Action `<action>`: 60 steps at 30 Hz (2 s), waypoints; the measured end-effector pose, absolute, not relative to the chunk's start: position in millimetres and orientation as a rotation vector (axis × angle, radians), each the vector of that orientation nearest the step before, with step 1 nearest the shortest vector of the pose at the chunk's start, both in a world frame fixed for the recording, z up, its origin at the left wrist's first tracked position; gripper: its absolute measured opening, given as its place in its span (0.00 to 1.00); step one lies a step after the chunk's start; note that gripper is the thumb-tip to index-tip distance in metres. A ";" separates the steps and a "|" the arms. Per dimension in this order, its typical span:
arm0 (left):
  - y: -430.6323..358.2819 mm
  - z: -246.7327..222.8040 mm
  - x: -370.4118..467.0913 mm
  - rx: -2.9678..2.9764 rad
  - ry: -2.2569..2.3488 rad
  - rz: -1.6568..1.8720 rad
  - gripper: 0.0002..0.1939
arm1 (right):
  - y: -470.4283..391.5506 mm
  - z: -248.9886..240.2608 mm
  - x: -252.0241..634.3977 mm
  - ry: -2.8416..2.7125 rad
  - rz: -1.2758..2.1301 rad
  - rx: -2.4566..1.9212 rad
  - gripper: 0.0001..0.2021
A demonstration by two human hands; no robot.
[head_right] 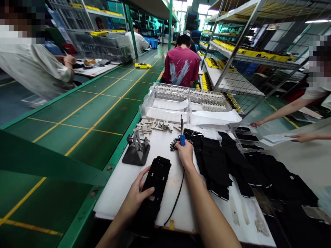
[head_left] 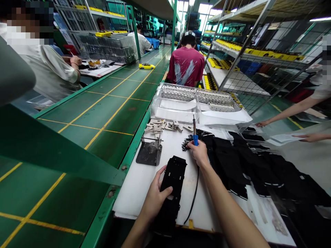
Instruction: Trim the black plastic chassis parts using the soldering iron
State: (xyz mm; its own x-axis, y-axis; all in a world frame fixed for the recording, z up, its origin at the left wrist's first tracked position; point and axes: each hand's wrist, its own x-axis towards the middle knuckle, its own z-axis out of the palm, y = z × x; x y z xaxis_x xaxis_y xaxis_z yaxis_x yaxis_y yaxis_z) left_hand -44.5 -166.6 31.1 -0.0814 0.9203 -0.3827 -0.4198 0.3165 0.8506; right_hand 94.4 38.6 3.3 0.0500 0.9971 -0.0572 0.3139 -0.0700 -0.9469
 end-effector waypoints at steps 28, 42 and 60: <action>-141.4 72.5 -2.9 0.864 1.240 1.037 0.35 | -80.4 95.1 149.0 -0.968 1.596 -1.189 0.13; -155.7 94.9 33.2 1.106 1.338 1.009 0.36 | -89.2 84.5 181.7 -1.756 0.875 -1.241 0.08; -167.3 90.6 52.2 1.085 1.509 1.121 0.17 | -102.3 90.9 192.7 -1.654 1.322 -1.164 0.10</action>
